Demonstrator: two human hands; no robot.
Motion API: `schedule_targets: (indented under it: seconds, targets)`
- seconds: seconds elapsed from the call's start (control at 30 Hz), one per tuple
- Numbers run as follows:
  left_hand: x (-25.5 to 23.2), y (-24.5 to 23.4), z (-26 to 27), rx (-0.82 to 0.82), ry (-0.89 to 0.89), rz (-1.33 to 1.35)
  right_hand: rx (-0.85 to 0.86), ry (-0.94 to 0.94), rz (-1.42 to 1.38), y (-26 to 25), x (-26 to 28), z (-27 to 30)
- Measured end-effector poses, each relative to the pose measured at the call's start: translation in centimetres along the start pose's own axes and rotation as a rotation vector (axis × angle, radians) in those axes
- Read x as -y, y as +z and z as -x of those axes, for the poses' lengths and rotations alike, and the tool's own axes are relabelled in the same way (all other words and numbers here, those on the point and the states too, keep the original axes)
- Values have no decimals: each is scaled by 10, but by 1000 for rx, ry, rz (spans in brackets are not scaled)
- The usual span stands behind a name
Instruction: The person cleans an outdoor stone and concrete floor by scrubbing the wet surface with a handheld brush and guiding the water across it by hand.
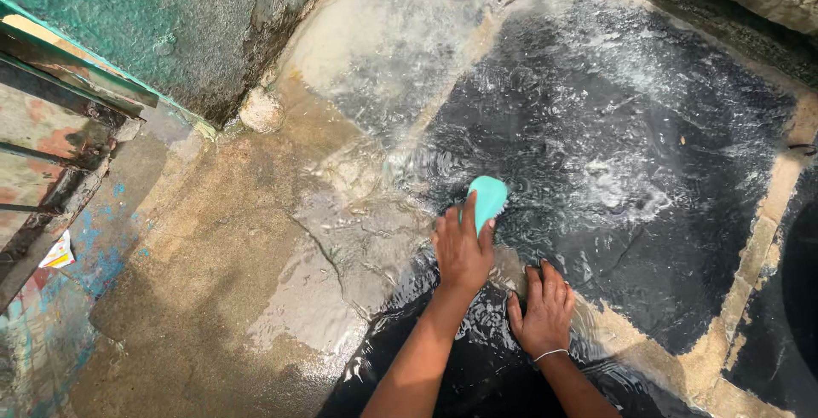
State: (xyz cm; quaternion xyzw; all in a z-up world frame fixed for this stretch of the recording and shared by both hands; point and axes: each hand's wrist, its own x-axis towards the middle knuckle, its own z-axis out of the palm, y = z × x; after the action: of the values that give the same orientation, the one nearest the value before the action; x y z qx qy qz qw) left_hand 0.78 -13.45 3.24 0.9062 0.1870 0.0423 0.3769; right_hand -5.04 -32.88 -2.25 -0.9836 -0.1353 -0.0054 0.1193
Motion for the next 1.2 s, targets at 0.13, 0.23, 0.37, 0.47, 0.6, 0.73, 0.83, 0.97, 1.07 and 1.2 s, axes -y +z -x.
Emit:
schedule_targets:
  seconds: [0.13,0.23,0.37,0.47,0.6,0.73,0.83,0.97,1.07,1.2]
  targets:
    - [43,-47,87,176,461,-82,-20,-16,-11,0,-1,0]
    - [93,-87,162,443,850,-303,-3,-7,-4,2,-3,0]
    - [130,-93,189,719,1010,-231,17,1,1,1,-3,1]
    - [135,-63,119,616,990,-346,8,0,-11,0,-2,2]
    - [97,-39,-59,455,512,-838,-5,16,-16,-2,-1,-1]
    - [62,-71,-146,181,131,-808,3,12,-26,-5,-1,-3]
    - [69,-95,-129,17,231,-526,12,13,-21,-3,1,-1]
    - [96,-87,24,407,462,-581,2,13,-40,-3,-1,-2]
    - [118,-89,131,769,730,-392,-1,14,-24,-2,-1,-2]
    - [155,-110,128,816,911,-375,12,7,-6,-2,-2,-1]
